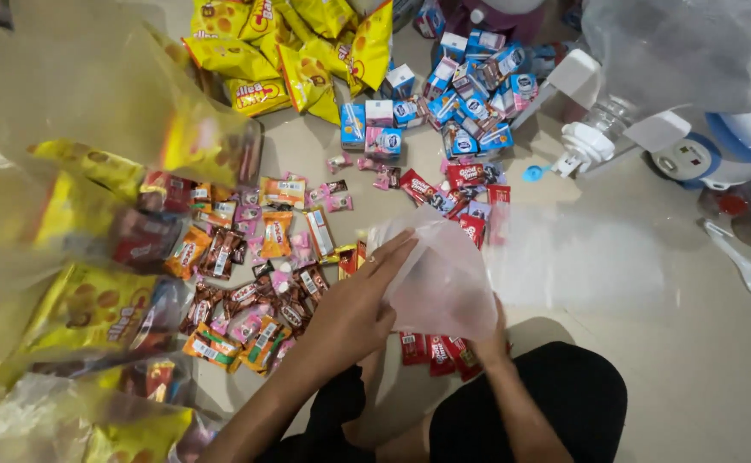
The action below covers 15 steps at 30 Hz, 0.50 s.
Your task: Packing small snack packets into a plastic bag from a pile on the floor.
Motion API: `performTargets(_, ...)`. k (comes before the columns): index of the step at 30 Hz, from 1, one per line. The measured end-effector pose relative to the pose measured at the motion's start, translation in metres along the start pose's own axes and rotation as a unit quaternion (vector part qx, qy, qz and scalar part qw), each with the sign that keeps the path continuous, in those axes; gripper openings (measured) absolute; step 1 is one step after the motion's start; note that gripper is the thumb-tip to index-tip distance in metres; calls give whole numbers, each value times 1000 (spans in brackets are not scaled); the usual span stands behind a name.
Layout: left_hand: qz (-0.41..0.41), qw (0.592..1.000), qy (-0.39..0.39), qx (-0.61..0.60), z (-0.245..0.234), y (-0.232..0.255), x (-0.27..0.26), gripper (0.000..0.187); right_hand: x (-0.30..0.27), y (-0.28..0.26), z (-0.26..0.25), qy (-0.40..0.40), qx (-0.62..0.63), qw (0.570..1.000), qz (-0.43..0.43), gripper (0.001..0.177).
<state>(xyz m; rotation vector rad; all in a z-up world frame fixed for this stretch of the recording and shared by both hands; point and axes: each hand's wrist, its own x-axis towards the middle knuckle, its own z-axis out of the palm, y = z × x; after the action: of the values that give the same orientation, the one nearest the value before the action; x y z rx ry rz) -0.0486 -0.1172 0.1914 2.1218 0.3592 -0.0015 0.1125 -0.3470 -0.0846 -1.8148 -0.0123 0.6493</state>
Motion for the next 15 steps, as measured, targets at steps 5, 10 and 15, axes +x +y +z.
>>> performTargets(5,6,991,113,72,11,-15,8,82,-5,-8,3,22,11,1000,3,44)
performTargets(10,26,971,199,126,16,-13,10,69,-7,-37,-2,44,23,999,-7,38)
performTargets(15,53,960,256,97,17,-10,9,59,-15,-73,-6,62,29,997,-25,34)
